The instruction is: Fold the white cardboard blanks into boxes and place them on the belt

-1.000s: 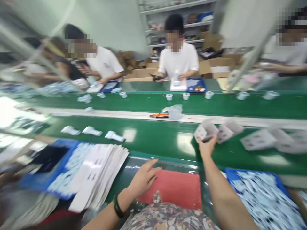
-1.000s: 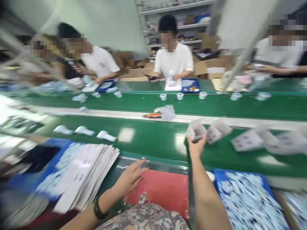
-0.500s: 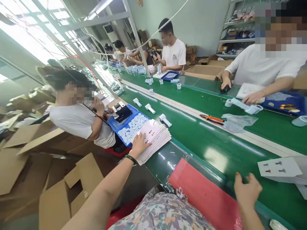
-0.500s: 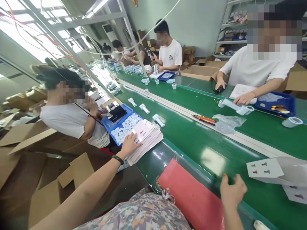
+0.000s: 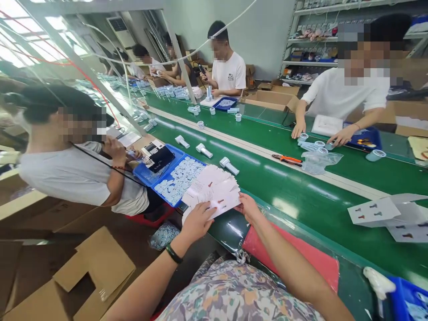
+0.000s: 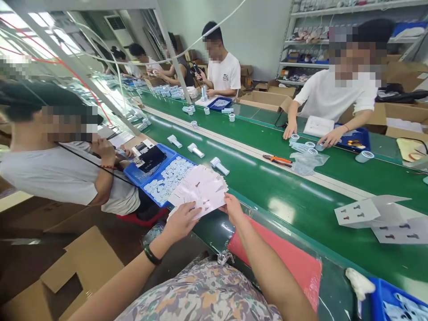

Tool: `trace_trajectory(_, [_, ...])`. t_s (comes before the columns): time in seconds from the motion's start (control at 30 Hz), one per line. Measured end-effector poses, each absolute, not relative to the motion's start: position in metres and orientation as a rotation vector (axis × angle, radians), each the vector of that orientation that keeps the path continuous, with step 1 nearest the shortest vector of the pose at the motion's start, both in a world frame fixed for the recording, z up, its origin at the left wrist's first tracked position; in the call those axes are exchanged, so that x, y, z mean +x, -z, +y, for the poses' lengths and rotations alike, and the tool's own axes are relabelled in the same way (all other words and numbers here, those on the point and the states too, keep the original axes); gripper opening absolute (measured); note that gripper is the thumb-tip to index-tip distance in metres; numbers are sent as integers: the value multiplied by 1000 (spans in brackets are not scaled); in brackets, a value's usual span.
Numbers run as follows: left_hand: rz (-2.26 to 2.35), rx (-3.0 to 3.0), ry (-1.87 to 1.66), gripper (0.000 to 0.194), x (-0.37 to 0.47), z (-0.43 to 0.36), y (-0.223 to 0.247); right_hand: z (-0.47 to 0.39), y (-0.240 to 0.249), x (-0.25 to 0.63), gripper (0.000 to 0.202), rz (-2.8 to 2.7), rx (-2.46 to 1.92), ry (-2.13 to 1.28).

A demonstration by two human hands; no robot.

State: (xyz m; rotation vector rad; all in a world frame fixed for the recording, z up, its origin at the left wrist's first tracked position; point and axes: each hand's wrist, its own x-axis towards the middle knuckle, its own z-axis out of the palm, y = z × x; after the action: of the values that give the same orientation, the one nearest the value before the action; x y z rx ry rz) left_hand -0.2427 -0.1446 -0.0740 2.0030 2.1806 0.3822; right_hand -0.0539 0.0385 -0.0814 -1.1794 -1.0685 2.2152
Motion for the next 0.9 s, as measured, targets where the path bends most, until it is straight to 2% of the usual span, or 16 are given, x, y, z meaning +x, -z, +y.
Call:
trace_trajectory(0.1, [2210, 2037, -514, 45, -256, -142, 57, 30, 70, -37, 30, -1095, -1172, -2227])
trace_trajectory(0.2, [2206, 1999, -585, 51, -266, -126, 38, 10, 53, -1, 38, -1152, -1127, -2244])
trace_trajectory(0.33, [1828, 1789, -634, 53, -244, -105, 34, -22, 36, 44, 45, -1287, -1055, -2294])
trace_trajectory(0.53, [1377, 1738, -455, 56, -172, -97, 25, -55, 48, 94, 32, -1137, -1439, -2201])
trace_trajectory(0.6, [1223, 1836, -363, 70, -151, -95, 17, -55, 53, 109, 30, -965, -1540, -2162])
trace_trajectory(0.7, [1209, 1934, -297, 105, -125, -83, 12, -46, 50, 131, 30, -825, -1608, -2137])
trace_trajectory(0.8, [1288, 1837, -448, 100, -110, -65, 12, -36, 27, 149, 37, -798, -1434, -1852])
trace_trajectory(0.9, [1226, 1674, -690, 97, -101, -49, 7, -37, -5, 159, 36, -1045, -1161, -1230])
